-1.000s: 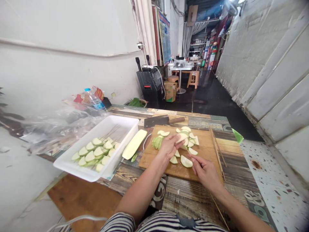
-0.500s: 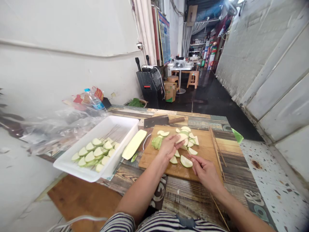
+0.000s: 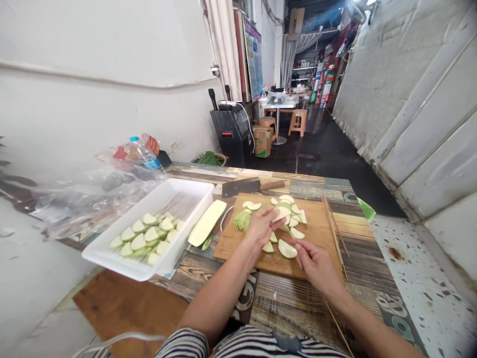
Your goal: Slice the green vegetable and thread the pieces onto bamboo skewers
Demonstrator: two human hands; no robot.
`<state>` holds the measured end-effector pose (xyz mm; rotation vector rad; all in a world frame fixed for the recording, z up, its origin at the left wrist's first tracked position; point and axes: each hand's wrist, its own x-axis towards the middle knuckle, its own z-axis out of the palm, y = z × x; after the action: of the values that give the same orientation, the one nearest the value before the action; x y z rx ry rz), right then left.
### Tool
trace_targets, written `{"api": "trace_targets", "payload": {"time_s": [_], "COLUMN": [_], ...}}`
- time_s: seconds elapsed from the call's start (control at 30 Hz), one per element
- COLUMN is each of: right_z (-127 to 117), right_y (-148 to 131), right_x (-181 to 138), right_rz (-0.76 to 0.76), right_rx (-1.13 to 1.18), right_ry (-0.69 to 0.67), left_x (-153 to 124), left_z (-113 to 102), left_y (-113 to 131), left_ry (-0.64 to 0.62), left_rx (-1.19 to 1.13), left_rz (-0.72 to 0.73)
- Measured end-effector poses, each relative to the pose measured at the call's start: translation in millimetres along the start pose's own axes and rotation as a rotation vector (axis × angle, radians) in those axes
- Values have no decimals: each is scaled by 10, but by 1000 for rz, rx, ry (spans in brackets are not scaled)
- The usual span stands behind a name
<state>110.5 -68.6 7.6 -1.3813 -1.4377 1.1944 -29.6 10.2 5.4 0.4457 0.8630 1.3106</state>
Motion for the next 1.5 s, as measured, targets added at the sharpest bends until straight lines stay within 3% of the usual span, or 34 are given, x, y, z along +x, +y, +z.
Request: {"api": "trace_targets", "payload": {"time_s": [0.37, 0.5, 0.67, 0.8, 0.97, 1.13, 1.23, 1.3, 1.5], "right_z": [30, 65, 14, -24, 30, 57, 58, 71, 100], "right_y": [71, 146, 156, 100, 109, 225, 228, 204, 157], "right_x": [51, 70, 117, 147, 126, 125, 129, 134, 168], "right_rz": [9, 121, 250, 297, 242, -180, -331, -288, 152], "right_rx": [88, 301, 674, 776, 528, -48, -213, -144, 512], "right_ry": [-6, -64, -264, -329, -184, 116, 196, 166, -167], "left_x": [-33, -50, -59, -75, -55, -55, -79, -84, -59], "left_z": [33, 46, 57, 76, 55, 72, 99, 103, 78], "left_y": [-19, 6, 22, 38, 29, -30, -43, -46, -63], "left_ry": [-6, 8, 0, -9, -26, 8, 20, 18, 19], "left_rx": [27, 9, -11, -16, 1, -4, -5, -14, -57], "left_rz": [-6, -3, -37, -59, -33, 12, 24, 21, 3]}}
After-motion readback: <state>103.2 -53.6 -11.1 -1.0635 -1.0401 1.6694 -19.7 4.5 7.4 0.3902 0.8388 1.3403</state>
